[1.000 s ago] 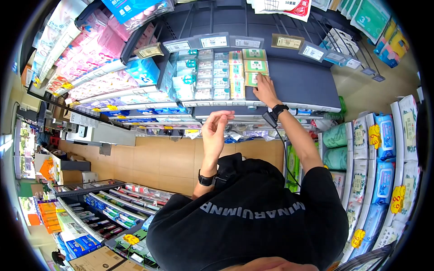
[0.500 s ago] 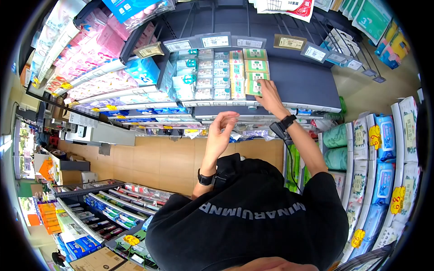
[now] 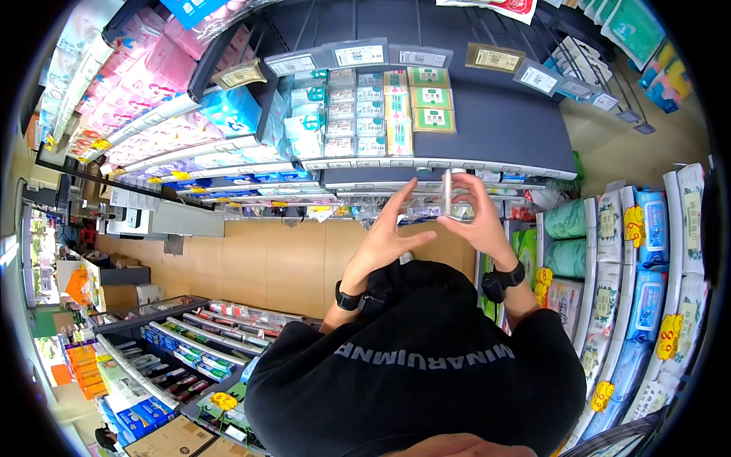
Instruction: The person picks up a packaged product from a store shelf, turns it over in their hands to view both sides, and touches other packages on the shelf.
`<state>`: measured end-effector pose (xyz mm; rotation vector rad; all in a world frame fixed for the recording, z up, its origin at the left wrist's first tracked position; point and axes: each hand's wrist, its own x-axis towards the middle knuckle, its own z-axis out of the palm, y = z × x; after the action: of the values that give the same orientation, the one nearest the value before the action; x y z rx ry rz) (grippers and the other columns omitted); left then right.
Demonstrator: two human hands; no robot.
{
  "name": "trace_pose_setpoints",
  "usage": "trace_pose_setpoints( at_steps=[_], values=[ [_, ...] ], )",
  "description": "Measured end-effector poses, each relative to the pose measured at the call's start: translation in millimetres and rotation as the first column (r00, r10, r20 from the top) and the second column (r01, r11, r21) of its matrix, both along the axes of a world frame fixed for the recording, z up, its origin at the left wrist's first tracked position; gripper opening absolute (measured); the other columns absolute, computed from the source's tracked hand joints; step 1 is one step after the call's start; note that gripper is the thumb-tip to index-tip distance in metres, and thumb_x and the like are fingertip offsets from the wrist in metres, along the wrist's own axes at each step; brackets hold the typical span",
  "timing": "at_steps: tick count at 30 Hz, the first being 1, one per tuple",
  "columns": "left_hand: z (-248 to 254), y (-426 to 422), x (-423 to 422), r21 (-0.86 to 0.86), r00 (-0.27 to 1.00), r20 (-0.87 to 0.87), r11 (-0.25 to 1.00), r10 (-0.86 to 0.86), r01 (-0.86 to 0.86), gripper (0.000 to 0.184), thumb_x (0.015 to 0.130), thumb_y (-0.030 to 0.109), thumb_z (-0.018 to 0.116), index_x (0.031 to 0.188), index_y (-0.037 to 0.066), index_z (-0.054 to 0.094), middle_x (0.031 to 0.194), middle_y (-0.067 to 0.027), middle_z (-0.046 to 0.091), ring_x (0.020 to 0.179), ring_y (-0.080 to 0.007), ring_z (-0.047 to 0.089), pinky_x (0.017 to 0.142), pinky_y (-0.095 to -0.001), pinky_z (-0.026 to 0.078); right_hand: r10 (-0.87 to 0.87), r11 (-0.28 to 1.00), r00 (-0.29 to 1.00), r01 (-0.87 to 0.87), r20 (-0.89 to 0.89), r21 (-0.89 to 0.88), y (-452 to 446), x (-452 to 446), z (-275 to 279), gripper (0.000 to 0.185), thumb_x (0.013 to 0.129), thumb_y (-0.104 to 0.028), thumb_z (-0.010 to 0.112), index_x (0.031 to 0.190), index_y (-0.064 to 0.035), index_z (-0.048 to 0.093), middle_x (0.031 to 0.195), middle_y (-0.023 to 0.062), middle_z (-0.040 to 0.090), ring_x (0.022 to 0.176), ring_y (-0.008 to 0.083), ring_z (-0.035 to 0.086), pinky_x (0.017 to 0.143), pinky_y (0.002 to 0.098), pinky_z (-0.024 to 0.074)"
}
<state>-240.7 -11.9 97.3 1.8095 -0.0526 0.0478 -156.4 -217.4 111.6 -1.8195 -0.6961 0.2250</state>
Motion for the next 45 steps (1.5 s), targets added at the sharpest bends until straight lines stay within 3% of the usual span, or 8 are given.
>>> trace_pose_setpoints(
  at_steps=[2,6,11,18,24,32,38,45],
  values=[
    [6,-4,-1,-0.003,1.000,0.006,1.000,-0.030,0.030,0.099,0.076,0.017,0.086,0.155,0.011,0.028,0.149,-0.0129,0.045,0.134,-0.0264,0.047,0.108,-0.0416,0.041,0.075,0.952,0.984,-0.024,-0.159,0.305,-2,-8,-1,0.076,0.078,-0.006,0.081,0.142,-0.0054,0.040,0.140,0.0143,0.051,0.127,0.0243,0.052,0.101,0.0379,0.0469],
    [12,-9,2,-0.107,0.993,0.027,0.988,-0.111,0.113,0.102,0.072,0.017,0.088,0.154,0.005,0.027,0.144,-0.0183,0.048,0.131,-0.0287,0.050,0.108,-0.0410,0.042,0.117,0.876,0.958,0.025,-0.263,0.482,-8,-19,5,0.087,0.077,0.001,0.078,0.149,-0.0060,0.031,0.145,0.0157,0.046,0.138,0.0260,0.043,0.110,0.0407,0.0436],
    [16,-13,2,-0.168,0.999,0.037,0.985,-0.035,0.040,0.091,0.074,0.006,0.086,0.151,0.006,0.036,0.133,-0.0118,0.055,0.116,-0.0182,0.057,0.103,-0.0350,0.046,0.121,0.827,0.957,0.049,-0.262,0.560,-15,-21,7,0.096,0.077,0.003,0.077,0.154,-0.0125,0.021,0.141,0.0208,0.051,0.129,0.0282,0.054,0.106,0.0425,0.0478],
    [16,-14,2,-0.290,0.997,0.016,0.954,-0.073,0.075,0.081,0.077,-0.003,0.081,0.147,0.003,0.041,0.117,-0.0076,0.063,0.104,-0.0149,0.062,0.097,-0.0305,0.049,0.058,0.810,0.928,0.172,-0.369,0.560,-13,-32,12,0.095,0.079,0.004,0.077,0.154,-0.0116,0.020,0.145,0.0210,0.047,0.130,0.0262,0.052,0.107,0.0422,0.0470],
    [20,-11,3,-0.297,0.999,0.043,0.955,-0.011,0.023,0.081,0.076,-0.006,0.080,0.147,0.003,0.042,0.112,-0.0070,0.065,0.102,-0.0139,0.064,0.095,-0.0294,0.051,-0.097,0.898,0.972,0.179,-0.215,0.402,-24,-31,12,0.082,0.086,0.004,0.069,0.154,-0.0056,0.026,0.145,0.0152,0.045,0.131,0.0237,0.049,0.103,0.0355,0.0483],
    [24,-14,8,-0.243,0.996,0.088,0.970,0.007,0.015,0.080,0.078,-0.005,0.078,0.149,0.004,0.041,0.111,-0.0068,0.065,0.098,-0.0130,0.064,0.092,-0.0282,0.052,-0.121,0.875,0.900,0.296,-0.418,0.384,-43,-34,8,0.062,0.093,0.000,0.061,0.149,-0.0033,0.035,0.116,0.0076,0.062,0.086,0.0071,0.057,0.071,0.0215,0.0439],
    [18,-13,13,-0.387,0.998,0.044,0.921,-0.037,0.051,0.064,0.088,-0.005,0.065,0.148,0.003,0.043,0.108,-0.0050,0.065,0.095,-0.0101,0.062,0.088,-0.0250,0.050,-0.158,0.858,0.884,0.344,-0.441,0.382,-49,-35,7,0.055,0.093,0.001,0.062,0.144,-0.0032,0.040,0.108,0.0058,0.065,0.088,0.0072,0.058,0.073,0.0213,0.0452],
    [18,-19,24,-0.298,0.998,0.042,0.954,0.039,-0.025,0.043,0.090,-0.006,0.060,0.133,0.000,0.056,0.093,-0.0030,0.069,0.086,-0.0061,0.063,0.083,-0.0227,0.050,-0.172,0.858,0.897,0.340,-0.407,0.385,-54,-38,8,0.055,0.093,0.003,0.061,0.144,-0.0027,0.040,0.108,0.0057,0.064,0.091,0.0074,0.059,0.075,0.0210,0.0464]
  ],
)
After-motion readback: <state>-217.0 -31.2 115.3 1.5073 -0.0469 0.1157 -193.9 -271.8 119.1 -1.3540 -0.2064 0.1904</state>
